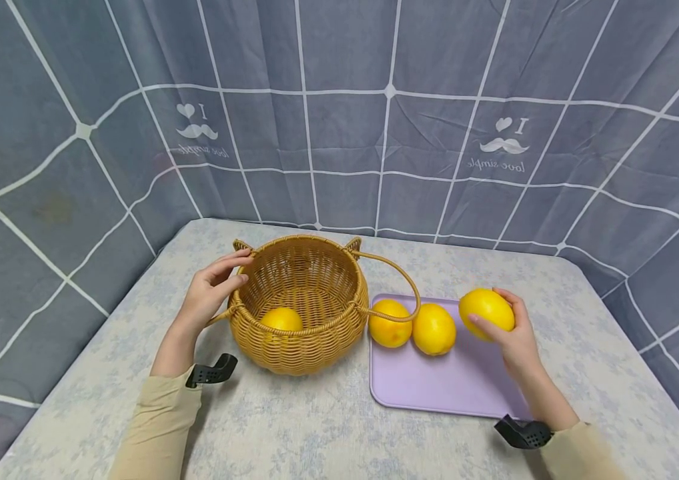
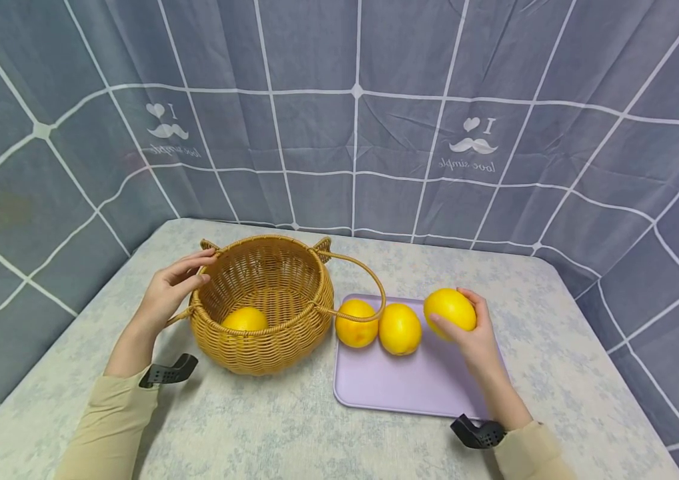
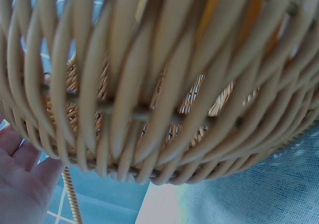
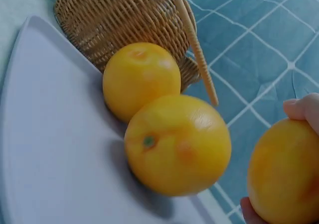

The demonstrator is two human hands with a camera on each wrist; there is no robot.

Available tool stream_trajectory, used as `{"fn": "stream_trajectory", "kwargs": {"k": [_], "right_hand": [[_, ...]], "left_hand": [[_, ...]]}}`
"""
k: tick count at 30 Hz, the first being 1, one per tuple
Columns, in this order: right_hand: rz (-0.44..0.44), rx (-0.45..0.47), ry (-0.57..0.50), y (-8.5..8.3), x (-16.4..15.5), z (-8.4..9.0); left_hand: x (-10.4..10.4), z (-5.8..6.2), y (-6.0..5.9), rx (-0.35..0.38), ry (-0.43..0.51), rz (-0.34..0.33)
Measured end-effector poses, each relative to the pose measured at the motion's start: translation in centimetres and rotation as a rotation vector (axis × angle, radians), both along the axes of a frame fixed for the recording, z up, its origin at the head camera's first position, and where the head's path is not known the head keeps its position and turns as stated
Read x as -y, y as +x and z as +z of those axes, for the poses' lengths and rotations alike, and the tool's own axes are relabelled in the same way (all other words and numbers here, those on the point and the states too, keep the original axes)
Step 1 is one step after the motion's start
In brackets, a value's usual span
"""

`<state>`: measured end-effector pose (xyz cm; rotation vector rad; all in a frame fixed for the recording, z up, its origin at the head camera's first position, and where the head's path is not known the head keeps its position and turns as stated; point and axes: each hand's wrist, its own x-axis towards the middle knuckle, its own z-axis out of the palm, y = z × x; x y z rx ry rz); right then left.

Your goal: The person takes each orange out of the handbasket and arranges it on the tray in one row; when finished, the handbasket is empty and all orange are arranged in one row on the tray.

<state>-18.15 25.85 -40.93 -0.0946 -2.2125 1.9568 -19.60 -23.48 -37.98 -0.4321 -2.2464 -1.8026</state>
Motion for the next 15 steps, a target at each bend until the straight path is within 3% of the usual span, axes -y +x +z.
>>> {"fn": "stream_trajectory", "kwargs": {"k": [8, 15], "right_hand": [[-0.146, 0.113, 0.023, -0.1, -0.2, -1.7], [-0.199, 0.153, 0.075, -0.3, -0.1, -3.3]], "left_hand": [[-0.1, 0.1, 0.1, -0.003, -0.001, -0.005], [0.0, 0.1, 0.1, 0.003, -0.004, -0.012]]}}
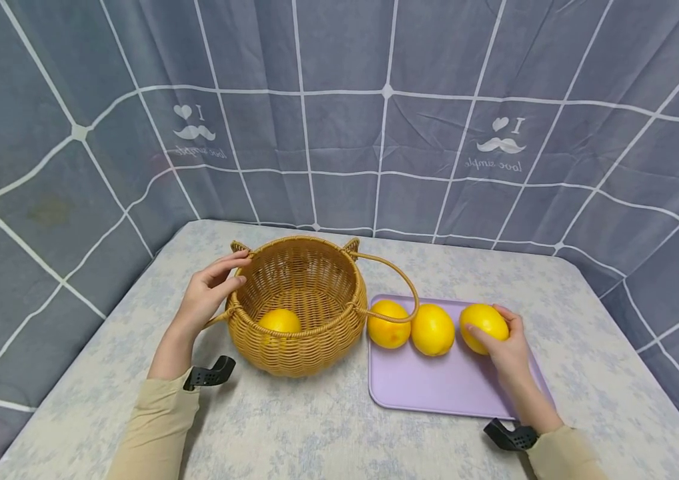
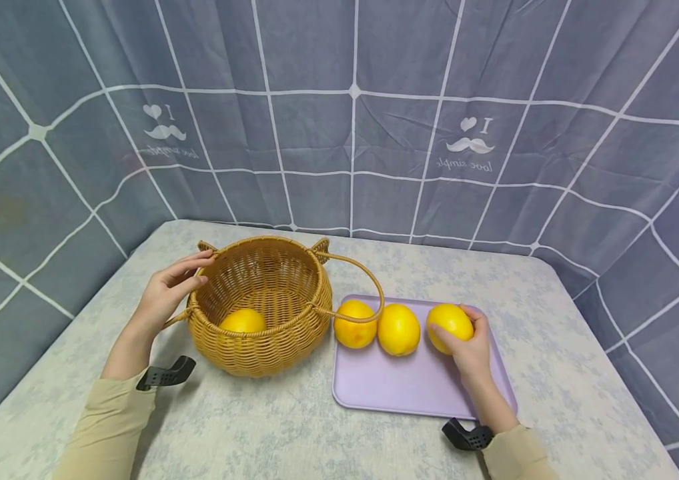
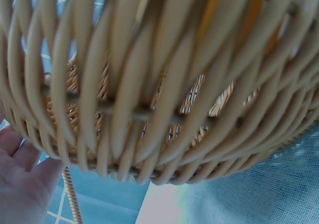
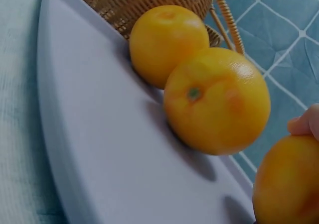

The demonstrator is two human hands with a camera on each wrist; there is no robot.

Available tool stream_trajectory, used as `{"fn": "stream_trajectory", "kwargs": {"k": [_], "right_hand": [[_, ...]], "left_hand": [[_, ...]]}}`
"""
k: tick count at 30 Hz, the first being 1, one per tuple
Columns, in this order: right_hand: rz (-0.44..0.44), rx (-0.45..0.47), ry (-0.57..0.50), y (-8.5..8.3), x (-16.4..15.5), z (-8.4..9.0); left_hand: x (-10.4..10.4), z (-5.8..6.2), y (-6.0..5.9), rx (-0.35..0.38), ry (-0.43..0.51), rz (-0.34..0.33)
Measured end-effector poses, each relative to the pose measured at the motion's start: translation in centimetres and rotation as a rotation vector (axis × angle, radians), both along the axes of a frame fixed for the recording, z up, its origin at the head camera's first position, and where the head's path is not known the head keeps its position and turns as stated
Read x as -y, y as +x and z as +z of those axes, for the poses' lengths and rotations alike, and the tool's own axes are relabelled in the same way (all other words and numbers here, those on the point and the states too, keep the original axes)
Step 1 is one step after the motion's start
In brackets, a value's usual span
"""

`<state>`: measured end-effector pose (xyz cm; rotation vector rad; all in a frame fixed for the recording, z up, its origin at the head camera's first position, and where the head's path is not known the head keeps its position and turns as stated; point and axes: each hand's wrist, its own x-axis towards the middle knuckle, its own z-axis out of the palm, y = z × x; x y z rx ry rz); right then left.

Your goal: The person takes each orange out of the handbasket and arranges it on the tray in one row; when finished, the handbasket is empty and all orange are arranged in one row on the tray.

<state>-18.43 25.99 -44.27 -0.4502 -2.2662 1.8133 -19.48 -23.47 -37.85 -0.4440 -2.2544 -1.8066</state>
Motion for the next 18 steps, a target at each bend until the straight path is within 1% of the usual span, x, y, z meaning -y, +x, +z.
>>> {"fn": "stream_trajectory", "kwargs": {"k": [4, 8, 13, 18], "right_hand": [[0.020, -0.051, 0.013, 0.0, 0.2, -0.8], [0.039, -0.096, 0.043, 0.1, 0.4, -1.1], [0.032, -0.109, 0.058, 0.2, 0.6, -1.2], [0.026, -0.120, 0.091, 0.3, 0.8, -1.3]], "left_hand": [[0.0, 0.0, 0.0, 0.003, 0.002, 0.001], [0.0, 0.0, 0.0, 0.007, -0.002, 0.010], [0.0, 0.0, 0.0, 0.006, -0.020, 0.021], [0.0, -0.1, 0.0, 0.006, -0.018, 0.019]]}}
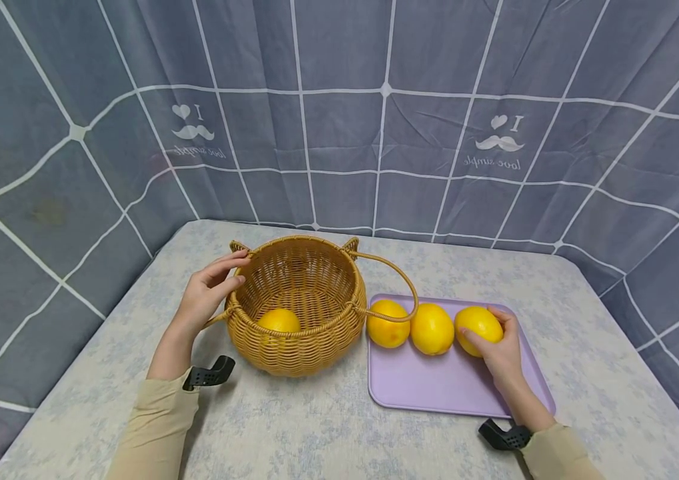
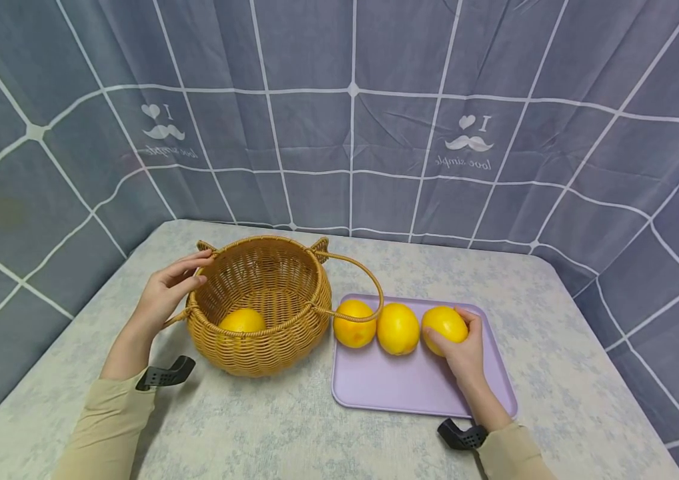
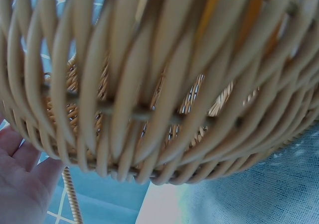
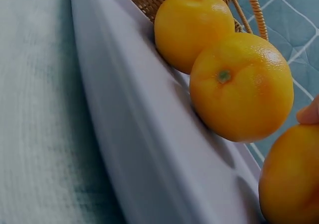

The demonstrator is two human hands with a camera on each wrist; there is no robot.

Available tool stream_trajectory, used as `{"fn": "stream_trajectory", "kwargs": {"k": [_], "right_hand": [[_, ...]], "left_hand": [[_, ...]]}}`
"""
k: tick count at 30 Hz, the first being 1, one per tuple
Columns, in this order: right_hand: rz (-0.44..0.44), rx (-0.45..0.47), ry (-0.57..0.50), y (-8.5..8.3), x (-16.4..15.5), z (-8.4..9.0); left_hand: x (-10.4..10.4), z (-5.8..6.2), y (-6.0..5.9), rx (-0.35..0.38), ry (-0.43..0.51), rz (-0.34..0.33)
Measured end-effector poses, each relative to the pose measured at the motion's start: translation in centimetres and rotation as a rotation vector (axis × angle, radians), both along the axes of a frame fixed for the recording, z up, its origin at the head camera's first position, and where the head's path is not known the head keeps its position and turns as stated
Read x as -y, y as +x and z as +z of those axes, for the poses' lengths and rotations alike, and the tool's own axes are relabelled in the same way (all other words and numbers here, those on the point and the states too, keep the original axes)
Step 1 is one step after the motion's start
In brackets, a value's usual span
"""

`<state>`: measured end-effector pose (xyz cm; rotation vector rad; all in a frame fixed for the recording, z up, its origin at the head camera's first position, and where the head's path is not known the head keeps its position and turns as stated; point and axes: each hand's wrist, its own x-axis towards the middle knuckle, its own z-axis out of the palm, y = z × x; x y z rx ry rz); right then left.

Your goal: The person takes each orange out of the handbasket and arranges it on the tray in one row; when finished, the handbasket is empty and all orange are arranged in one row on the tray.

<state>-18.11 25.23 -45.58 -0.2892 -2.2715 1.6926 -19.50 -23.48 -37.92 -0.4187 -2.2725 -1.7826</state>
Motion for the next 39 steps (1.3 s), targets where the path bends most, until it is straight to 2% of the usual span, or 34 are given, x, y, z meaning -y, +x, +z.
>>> {"fn": "stream_trajectory", "kwargs": {"k": [12, 26, 39], "right_hand": [[-0.022, -0.011, 0.034, 0.07, 0.24, -0.32], [0.021, -0.032, 0.098, 0.21, 0.21, -0.48], [-0.015, -0.077, 0.108, 0.23, 0.21, -0.56]], "left_hand": [[-0.08, 0.09, 0.04, 0.011, 0.001, -0.005], [0.00, -0.02, -0.01, 0.006, 0.003, -0.006], [0.04, -0.14, -0.13, 0.007, 0.011, -0.004]]}}
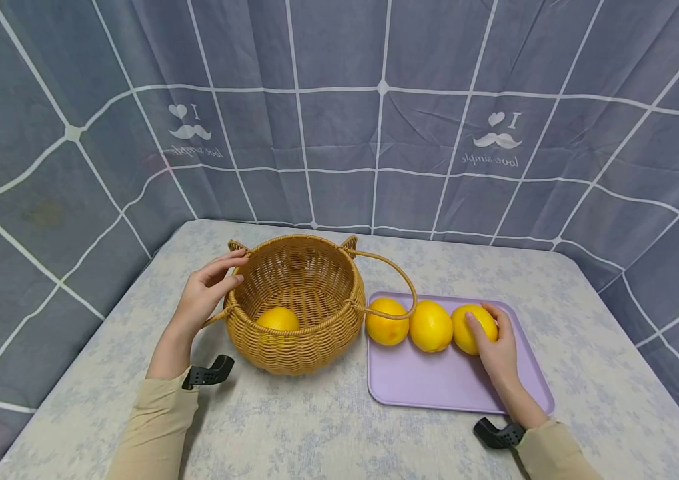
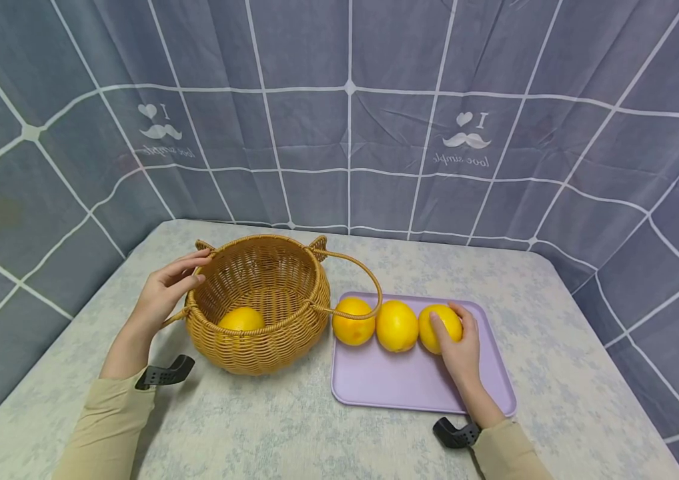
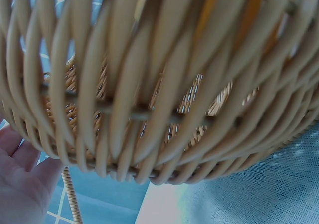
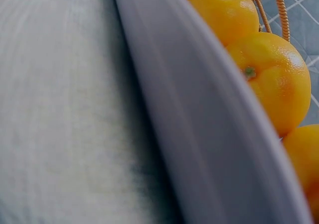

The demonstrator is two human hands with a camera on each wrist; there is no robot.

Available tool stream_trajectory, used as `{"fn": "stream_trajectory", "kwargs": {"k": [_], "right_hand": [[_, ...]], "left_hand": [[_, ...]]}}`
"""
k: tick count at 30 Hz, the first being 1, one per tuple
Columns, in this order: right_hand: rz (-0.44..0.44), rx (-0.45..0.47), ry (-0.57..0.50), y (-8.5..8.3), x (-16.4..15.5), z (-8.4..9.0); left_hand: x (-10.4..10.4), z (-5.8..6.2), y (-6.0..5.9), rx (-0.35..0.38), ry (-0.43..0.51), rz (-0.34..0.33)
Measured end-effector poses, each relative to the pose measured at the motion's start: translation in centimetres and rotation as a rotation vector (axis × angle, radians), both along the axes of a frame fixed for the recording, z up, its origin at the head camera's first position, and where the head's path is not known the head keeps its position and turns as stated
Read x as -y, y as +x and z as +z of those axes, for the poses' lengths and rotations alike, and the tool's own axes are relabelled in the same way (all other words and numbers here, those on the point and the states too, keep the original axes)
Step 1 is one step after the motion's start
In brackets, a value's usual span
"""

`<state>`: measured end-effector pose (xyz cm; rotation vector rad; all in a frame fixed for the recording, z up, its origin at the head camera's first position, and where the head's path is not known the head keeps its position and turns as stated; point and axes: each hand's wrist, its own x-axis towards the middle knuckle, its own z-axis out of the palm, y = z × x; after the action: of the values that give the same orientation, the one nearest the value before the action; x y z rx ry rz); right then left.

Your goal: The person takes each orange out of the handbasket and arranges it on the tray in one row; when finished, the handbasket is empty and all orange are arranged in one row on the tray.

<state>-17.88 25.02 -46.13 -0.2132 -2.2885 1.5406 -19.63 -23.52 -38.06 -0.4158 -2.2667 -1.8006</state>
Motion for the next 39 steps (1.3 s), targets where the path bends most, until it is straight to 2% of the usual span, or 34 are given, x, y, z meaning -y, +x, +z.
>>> {"fn": "stream_trajectory", "kwargs": {"k": [13, 25, 39], "right_hand": [[-0.028, -0.076, -0.016, -0.28, -0.13, -0.12], [-0.007, -0.070, 0.005, -0.24, -0.06, 0.07], [0.033, -0.004, -0.016, -0.26, -0.15, 0.05]], "left_hand": [[0.01, 0.00, 0.00, 0.005, 0.006, -0.006], [-0.01, -0.05, 0.03, -0.001, 0.007, -0.003], [-0.02, -0.01, 0.03, -0.006, 0.008, -0.010]]}}
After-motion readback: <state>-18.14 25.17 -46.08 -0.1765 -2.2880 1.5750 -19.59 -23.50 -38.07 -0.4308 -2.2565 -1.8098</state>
